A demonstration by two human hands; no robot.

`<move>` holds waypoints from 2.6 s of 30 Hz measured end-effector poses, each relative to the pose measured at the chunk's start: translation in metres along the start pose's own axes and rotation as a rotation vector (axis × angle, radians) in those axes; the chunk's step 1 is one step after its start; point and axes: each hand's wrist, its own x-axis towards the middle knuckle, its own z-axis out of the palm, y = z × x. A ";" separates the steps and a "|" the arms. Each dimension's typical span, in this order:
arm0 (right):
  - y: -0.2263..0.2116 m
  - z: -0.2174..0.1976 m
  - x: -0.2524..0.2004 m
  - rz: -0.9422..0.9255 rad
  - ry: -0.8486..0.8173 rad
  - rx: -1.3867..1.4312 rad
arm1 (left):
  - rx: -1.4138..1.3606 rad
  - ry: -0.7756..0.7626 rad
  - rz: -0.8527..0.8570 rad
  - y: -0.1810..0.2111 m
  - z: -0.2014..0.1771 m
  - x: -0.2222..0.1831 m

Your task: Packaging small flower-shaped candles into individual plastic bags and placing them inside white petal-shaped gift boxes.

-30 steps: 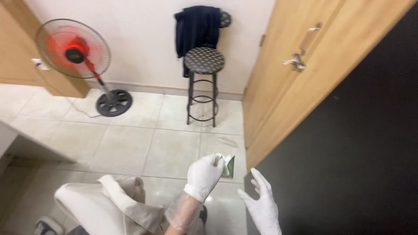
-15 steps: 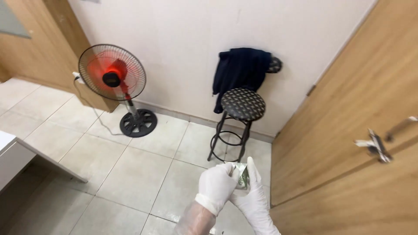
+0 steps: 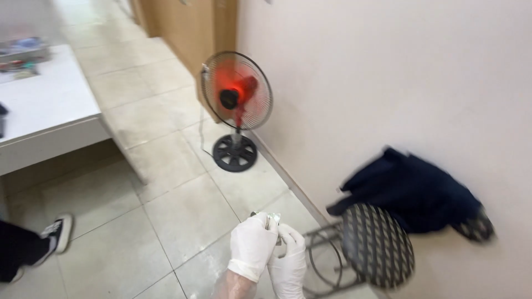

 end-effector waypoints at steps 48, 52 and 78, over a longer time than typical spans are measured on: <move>-0.500 0.910 0.899 -0.324 -0.881 0.304 | -0.306 0.544 -0.622 -0.252 -0.443 1.159; -0.517 1.030 0.962 -0.223 -0.936 0.519 | -0.031 0.489 -0.307 -0.357 -0.454 1.271; -0.781 1.666 1.367 0.023 -1.108 0.779 | -2.143 0.136 -0.227 -0.542 -0.856 1.916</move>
